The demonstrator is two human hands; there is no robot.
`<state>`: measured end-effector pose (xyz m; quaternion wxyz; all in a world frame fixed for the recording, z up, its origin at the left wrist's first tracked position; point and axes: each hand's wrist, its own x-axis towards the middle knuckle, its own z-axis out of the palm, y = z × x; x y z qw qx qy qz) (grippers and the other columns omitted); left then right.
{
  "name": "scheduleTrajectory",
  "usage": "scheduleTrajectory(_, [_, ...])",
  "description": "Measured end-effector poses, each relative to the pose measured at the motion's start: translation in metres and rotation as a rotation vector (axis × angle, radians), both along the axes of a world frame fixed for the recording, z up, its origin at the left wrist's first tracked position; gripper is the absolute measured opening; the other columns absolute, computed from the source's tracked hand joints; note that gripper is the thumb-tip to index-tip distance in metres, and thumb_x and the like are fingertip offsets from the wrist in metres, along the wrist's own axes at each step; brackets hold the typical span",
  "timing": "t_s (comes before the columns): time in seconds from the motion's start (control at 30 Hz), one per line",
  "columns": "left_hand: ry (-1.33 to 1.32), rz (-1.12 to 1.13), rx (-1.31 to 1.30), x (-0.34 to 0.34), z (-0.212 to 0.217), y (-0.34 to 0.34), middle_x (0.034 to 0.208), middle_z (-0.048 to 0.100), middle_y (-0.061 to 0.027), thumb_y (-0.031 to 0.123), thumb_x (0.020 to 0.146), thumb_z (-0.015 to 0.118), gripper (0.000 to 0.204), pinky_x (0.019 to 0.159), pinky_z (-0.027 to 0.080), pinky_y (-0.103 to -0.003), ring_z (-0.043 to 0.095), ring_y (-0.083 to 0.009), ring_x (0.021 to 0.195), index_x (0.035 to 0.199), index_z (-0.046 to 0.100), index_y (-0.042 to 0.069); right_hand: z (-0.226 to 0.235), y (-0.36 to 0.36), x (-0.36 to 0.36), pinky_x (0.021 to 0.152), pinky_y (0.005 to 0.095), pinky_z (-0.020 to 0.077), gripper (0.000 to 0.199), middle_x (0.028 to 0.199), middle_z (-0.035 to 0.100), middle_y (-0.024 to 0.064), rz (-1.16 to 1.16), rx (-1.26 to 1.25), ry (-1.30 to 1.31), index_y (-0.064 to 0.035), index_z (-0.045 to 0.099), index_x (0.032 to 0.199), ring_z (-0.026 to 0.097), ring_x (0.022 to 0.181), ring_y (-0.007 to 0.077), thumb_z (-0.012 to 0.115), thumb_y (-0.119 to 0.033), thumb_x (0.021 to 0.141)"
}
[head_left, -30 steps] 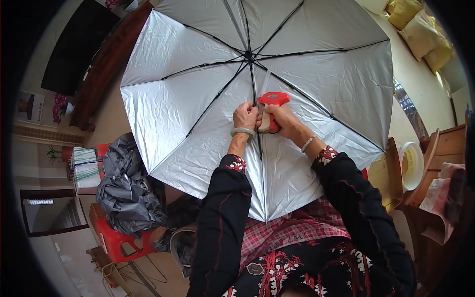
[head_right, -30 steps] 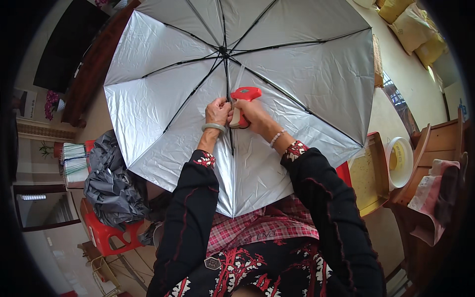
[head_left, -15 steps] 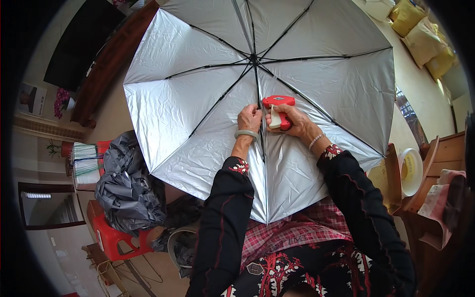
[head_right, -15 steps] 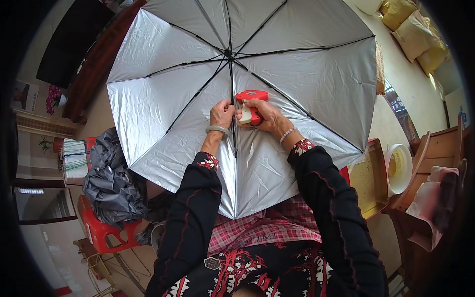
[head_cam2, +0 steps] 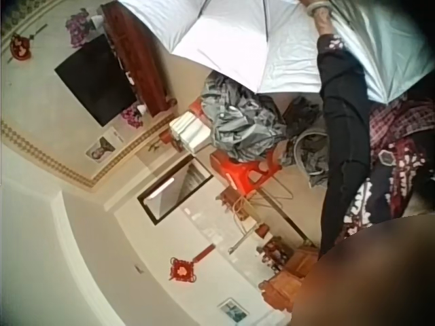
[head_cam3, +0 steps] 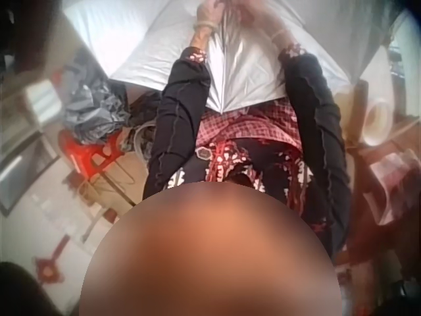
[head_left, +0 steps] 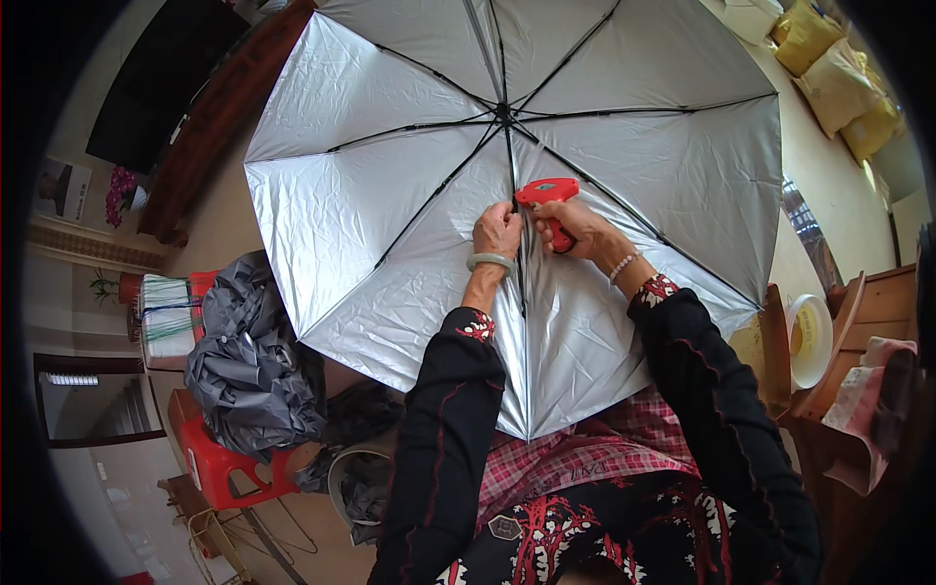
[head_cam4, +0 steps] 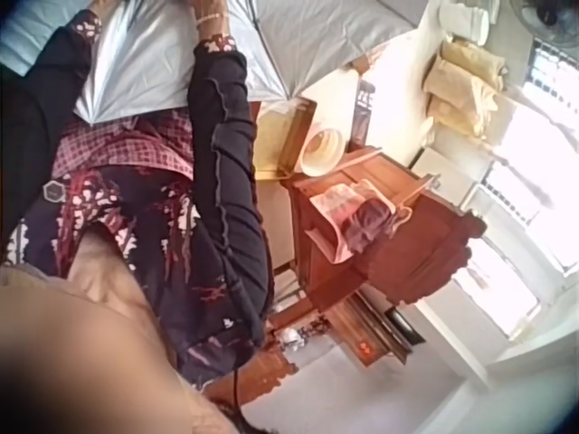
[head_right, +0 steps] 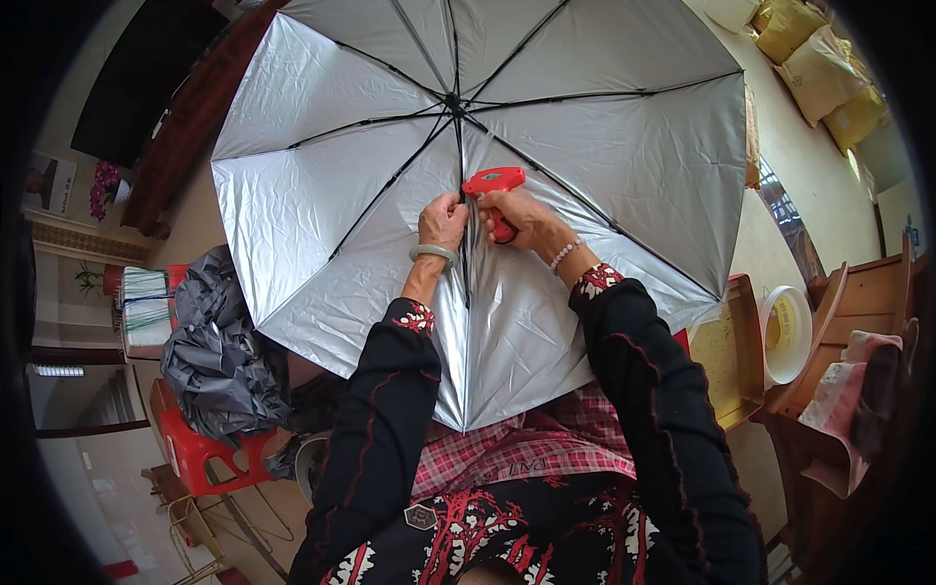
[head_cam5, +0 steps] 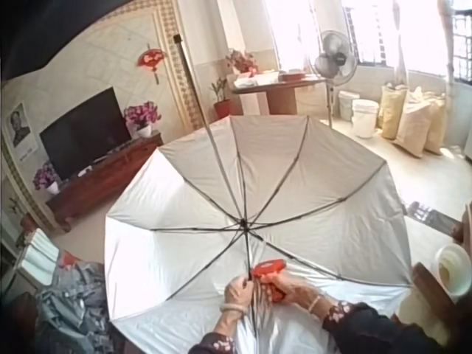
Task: Assembling or repairing an umbrella by gluing the fabric to the metal ribs using a hot glue gun.
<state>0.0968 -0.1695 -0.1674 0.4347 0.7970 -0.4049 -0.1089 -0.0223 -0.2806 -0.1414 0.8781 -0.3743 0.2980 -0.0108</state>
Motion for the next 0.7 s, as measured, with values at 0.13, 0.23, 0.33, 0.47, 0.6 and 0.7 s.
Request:
scheduleTrajectory(0.13, [-0.105,0.014,-0.040,0.004,0.000,0.005,0.080,0.059,-0.0190,0.016,0.072,0.052,0.021,0.069,0.046,-0.041,0.058,-0.0349,0.075,0.082,0.059,0.000,0.029,0.012,-0.013,0.064,0.0388,0.0538,0.018,0.081,0.060,0.0114,0.023,0.006,-0.024,-0.0002,0.049,0.094,0.062,0.070,0.0226,0.051,-0.013,0.082])
scheduleTrajectory(0.23, [-0.208,-0.039,0.000,0.015,0.000,0.005,0.080,0.058,-0.0192,0.016,0.072,0.053,0.019,0.069,0.045,-0.042,0.057,-0.0357,0.076,0.080,0.057,0.000,0.032,-0.010,-0.030,0.065,0.0381,0.0538,0.021,0.081,0.059,0.0124,-0.006,0.021,-0.059,0.0002,0.046,0.098,0.062,0.071,0.0237,0.052,-0.013,0.082])
scheduleTrajectory(0.33, [-0.322,-0.146,0.120,0.049,0.006,0.013,0.080,0.058,-0.0196,0.016,0.073,0.053,0.017,0.069,0.045,-0.043,0.056,-0.0365,0.077,0.076,0.055,0.000,0.043,-0.019,-0.039,0.065,0.0378,0.0537,0.025,0.082,0.059,0.0135,-0.084,-0.056,-0.044,0.0005,0.044,0.101,0.062,0.072,0.0247,0.052,-0.013,0.082])
scheduleTrajectory(0.47, [-0.556,-0.031,0.226,0.074,0.032,0.006,0.077,0.057,-0.0198,0.016,0.071,0.055,0.015,0.068,0.045,-0.044,0.055,-0.0367,0.076,0.072,0.054,0.001,0.039,-0.008,-0.035,0.065,0.0375,0.0536,0.027,0.084,0.058,0.0147,-0.238,-0.183,0.006,0.0010,0.042,0.103,0.062,0.071,0.0252,0.052,-0.013,0.082])
scheduleTrajectory(0.6, [-0.443,0.052,0.182,0.058,0.035,0.001,0.075,0.057,-0.0177,0.017,0.070,0.058,0.016,0.065,0.045,-0.042,0.056,-0.0354,0.073,0.071,0.055,0.002,0.018,0.038,-0.002,0.061,0.0358,0.0530,0.026,0.082,0.058,0.0143,-0.342,-0.066,0.032,0.0004,0.043,0.102,0.061,0.067,0.0239,0.051,-0.011,0.080])
scheduleTrajectory(0.7, [-0.237,-0.067,0.195,0.030,0.027,-0.002,0.074,0.058,-0.0160,0.019,0.068,0.060,0.018,0.064,0.046,-0.040,0.057,-0.0334,0.070,0.072,0.056,0.002,0.008,0.046,0.013,0.058,0.0351,0.0526,0.025,0.081,0.058,0.0135,-0.356,-0.093,0.061,0.0001,0.044,0.101,0.061,0.065,0.0231,0.050,-0.009,0.079])
